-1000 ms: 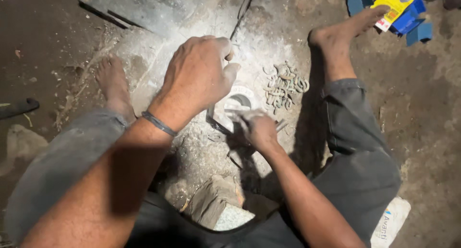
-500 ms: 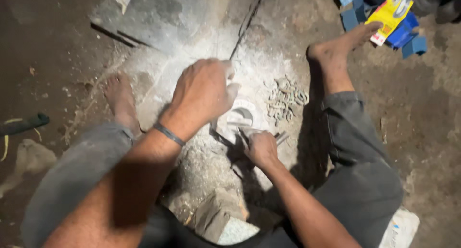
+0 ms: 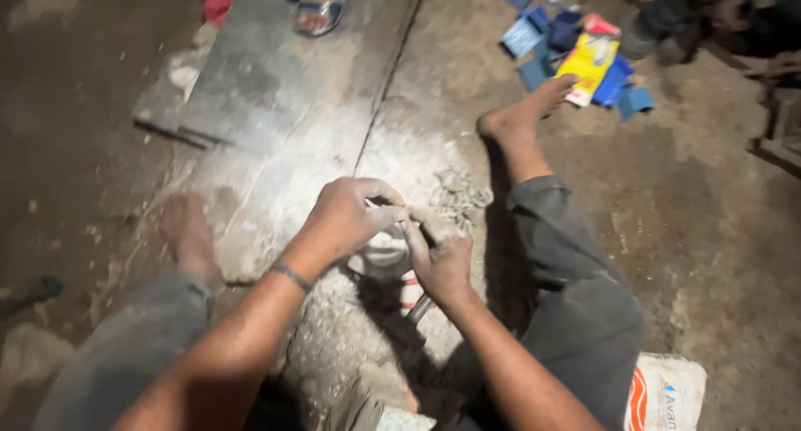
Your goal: The person sits on the floor and uses a hammer to strike a metal piece placed in a mold. They repeatedly adjust the metal piece with pliers and their hands, then hammer it again to shape it. Finished pieces are placed in a pile nearby.
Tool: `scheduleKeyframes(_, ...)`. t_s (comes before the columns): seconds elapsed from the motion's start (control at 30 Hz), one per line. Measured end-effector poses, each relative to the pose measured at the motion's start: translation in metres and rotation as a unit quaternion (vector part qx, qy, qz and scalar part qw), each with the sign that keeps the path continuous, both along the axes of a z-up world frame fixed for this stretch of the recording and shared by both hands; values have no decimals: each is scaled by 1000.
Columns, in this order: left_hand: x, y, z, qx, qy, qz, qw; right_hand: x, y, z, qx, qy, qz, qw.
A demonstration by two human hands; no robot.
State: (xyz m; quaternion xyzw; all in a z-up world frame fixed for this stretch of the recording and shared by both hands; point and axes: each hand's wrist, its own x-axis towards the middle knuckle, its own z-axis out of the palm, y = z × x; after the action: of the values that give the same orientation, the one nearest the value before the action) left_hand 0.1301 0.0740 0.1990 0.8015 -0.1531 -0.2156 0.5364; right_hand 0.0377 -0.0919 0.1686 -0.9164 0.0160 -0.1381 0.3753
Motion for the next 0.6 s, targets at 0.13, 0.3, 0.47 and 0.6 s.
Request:
scheduleKeyframes(0.13, -15, -15, -6, -103, -32, 17, 994, -9, 4, 27, 43, -26, -26, 998)
scheduleKeyframes(0.3, -8, -18, -4, -127, -25, 41, 991, -36, -13, 12, 54, -44, -81, 994)
scheduleKeyframes(0.47, 4, -5, 8, -231, 184, 82, 952, -80, -34, -67, -160, 346, 83, 921)
scheduleKeyframes(0.6, 8, -1, 17, -259, 217, 89, 937, -99, -34, -135, -349, 354, 253, 830)
